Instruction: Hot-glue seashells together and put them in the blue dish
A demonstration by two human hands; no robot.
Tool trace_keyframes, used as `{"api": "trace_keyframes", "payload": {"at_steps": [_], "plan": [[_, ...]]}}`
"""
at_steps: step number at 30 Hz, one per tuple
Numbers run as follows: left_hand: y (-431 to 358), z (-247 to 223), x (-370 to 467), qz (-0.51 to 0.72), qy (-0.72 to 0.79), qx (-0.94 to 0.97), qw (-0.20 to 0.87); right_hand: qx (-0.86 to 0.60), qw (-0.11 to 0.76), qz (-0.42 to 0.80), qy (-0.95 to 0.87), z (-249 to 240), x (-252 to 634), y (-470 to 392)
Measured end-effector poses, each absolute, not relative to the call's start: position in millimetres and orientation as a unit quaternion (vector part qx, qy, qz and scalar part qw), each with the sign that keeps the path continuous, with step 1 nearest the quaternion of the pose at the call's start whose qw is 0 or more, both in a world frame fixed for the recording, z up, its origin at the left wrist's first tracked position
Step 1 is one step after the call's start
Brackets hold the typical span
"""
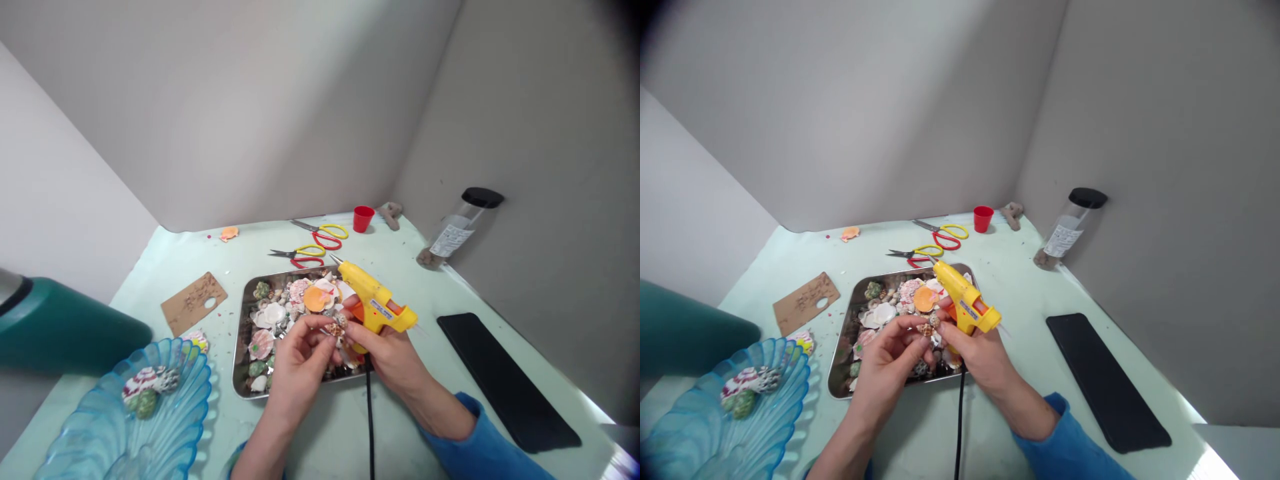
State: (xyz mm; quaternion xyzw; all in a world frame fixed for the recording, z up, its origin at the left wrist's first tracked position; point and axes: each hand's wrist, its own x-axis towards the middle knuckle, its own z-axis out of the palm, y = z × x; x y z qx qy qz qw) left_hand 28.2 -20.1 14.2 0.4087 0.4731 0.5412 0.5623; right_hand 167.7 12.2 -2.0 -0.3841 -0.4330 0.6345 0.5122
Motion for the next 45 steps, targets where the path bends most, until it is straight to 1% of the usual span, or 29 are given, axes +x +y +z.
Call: {"api": "trace_keyframes", "payload": {"at_steps": [4,12,24,32,40,45], "plan": [[-19.9,13.3,26.3,0.549,0.471,0.400,0.563,-0.388,0.503,0.641,-0.431,-1.9,168.0,11.8],[-19.1,12.1,26.6,0.557,0.472,0.380,0.568,-0.394,0.522,0.624,-0.428,1.7,166.2,10.9],[-18.4,16.2,27.3,0.561,0.483,0.376,0.557,-0.373,0.520,0.638,-0.428,0.1,166.7,12.1],[-19.9,15.1,31.4,0.569,0.516,0.403,0.498,-0.383,0.508,0.637,-0.436,1.8,164.5,11.2],[-23.9,19.8,31.9,0.553,0.490,0.437,0.513,-0.368,0.512,0.657,-0.414,-0.9,166.3,12.5],[-23.4,19.8,30.2,0.553,0.477,0.427,0.533,-0.356,0.510,0.659,-0.423,-3.0,168.1,13.5]]}}
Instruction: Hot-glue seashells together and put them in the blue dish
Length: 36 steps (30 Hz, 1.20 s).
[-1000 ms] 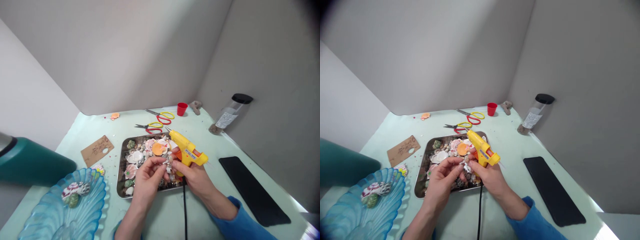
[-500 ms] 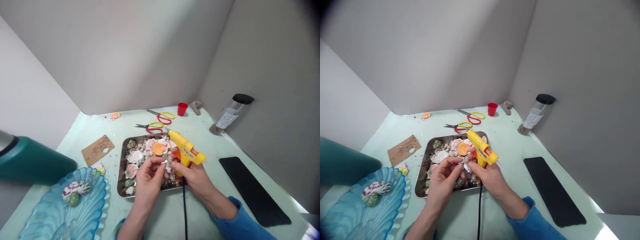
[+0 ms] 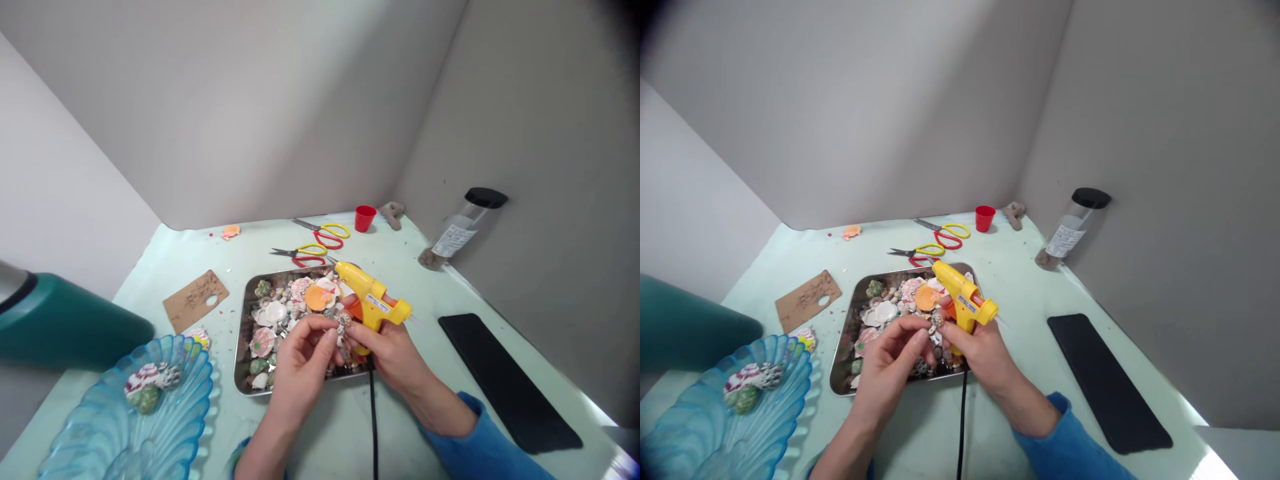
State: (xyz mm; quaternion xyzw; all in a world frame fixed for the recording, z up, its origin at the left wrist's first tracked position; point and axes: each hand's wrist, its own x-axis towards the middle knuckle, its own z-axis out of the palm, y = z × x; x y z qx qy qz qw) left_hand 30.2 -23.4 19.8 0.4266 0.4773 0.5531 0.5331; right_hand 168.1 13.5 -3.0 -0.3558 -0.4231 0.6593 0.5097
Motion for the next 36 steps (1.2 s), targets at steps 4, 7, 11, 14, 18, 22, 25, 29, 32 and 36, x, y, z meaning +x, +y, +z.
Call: {"api": "trace_keyframes", "payload": {"at_steps": [4,7,11,14,18,22,25,29,32,36], "plan": [[-22.4,16.2,26.2,0.561,0.462,0.410,0.552,-0.354,0.483,0.675,-0.431,-2.2,168.2,11.6],[-21.9,16.6,23.9,0.550,0.452,0.428,0.557,-0.363,0.462,0.678,-0.442,0.5,167.8,10.0],[-20.9,21.0,23.1,0.532,0.453,0.444,0.560,-0.375,0.439,0.671,-0.466,3.1,167.2,8.9],[-20.4,22.2,22.2,0.530,0.452,0.432,0.572,-0.382,0.449,0.666,-0.457,2.4,166.8,8.8],[-19.6,20.5,18.3,0.525,0.452,0.434,0.576,-0.380,0.457,0.668,-0.449,-0.5,167.8,9.4],[-17.5,20.6,10.0,0.497,0.449,0.515,0.535,-0.376,0.450,0.652,-0.481,-0.6,169.9,10.2],[-16.5,22.1,3.4,0.470,0.449,0.593,0.474,-0.391,0.448,0.636,-0.493,0.7,170.3,10.6],[-17.0,21.8,2.2,0.468,0.461,0.591,0.468,-0.386,0.448,0.642,-0.488,-0.1,170.4,11.0],[-17.3,19.5,6.7,0.491,0.464,0.504,0.538,-0.368,0.459,0.652,-0.479,-1.6,171.1,11.5],[-16.2,17.3,13.0,0.545,0.461,0.357,0.602,-0.353,0.462,0.645,-0.497,-1.4,171.2,11.6]]}}
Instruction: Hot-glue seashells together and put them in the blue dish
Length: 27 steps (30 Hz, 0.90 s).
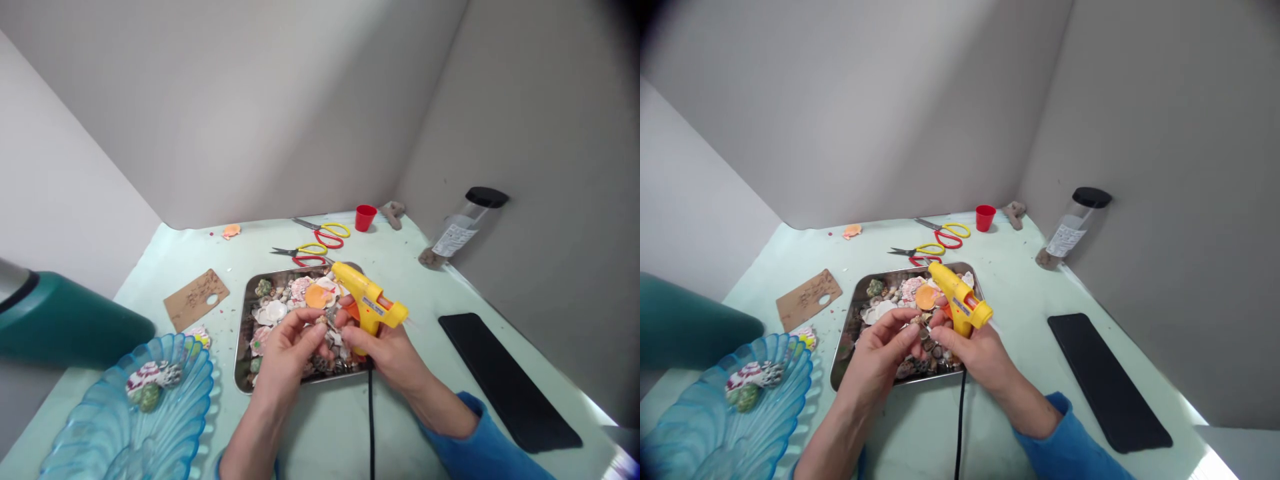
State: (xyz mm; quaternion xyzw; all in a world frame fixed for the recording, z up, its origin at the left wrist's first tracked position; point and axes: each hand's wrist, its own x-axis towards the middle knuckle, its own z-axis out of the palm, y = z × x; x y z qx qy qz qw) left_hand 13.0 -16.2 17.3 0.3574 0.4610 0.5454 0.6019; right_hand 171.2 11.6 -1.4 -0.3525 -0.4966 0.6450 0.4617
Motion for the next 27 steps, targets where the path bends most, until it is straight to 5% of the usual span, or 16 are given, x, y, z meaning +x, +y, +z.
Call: {"api": "trace_keyframes", "payload": {"at_steps": [27], "plan": [[-17.4,20.5,12.6,0.480,0.477,0.335,0.655,-0.442,0.489,0.577,-0.482,11.9,164.8,8.2]]}}
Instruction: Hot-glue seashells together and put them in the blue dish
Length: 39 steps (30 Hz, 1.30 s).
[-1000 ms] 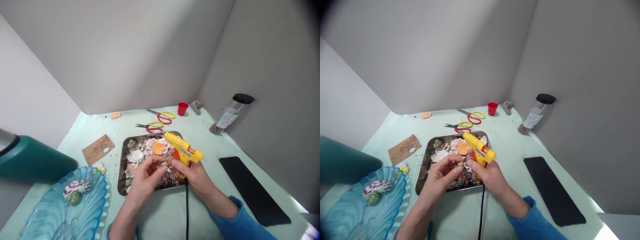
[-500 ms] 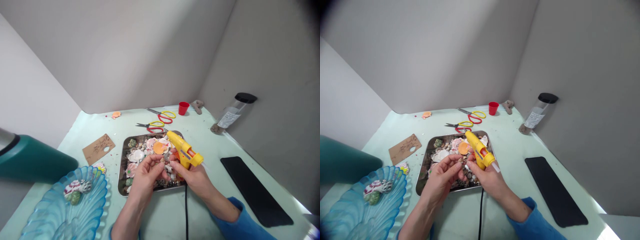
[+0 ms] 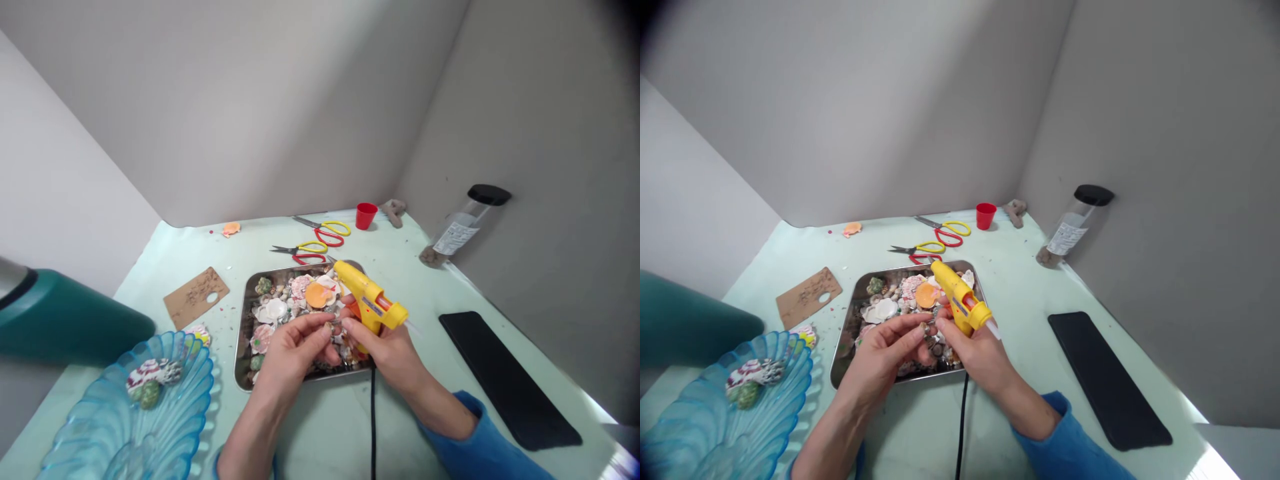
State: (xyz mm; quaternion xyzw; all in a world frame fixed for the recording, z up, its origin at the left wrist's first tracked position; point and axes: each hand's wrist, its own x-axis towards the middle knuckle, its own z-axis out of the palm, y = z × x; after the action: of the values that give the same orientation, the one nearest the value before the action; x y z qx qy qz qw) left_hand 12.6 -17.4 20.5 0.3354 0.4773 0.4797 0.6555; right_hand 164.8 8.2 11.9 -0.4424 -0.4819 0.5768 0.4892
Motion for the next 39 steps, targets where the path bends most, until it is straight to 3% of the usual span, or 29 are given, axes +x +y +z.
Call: {"api": "trace_keyframes", "payload": {"at_steps": [6,13,19,39], "plan": [[-15.7,20.3,14.1,0.476,0.493,0.345,0.642,-0.433,0.481,0.575,-0.500,6.1,166.8,9.3],[-13.0,21.2,10.2,0.567,0.464,0.239,0.637,-0.442,0.461,0.569,-0.518,4.1,170.5,9.4],[-9.8,20.6,4.9,0.612,0.418,0.159,0.653,-0.463,0.398,0.553,-0.567,5.6,183.0,13.0],[-9.1,16.3,1.7,0.630,0.370,0.100,0.675,-0.396,0.321,0.430,-0.745,10.2,187.7,20.8]]}}
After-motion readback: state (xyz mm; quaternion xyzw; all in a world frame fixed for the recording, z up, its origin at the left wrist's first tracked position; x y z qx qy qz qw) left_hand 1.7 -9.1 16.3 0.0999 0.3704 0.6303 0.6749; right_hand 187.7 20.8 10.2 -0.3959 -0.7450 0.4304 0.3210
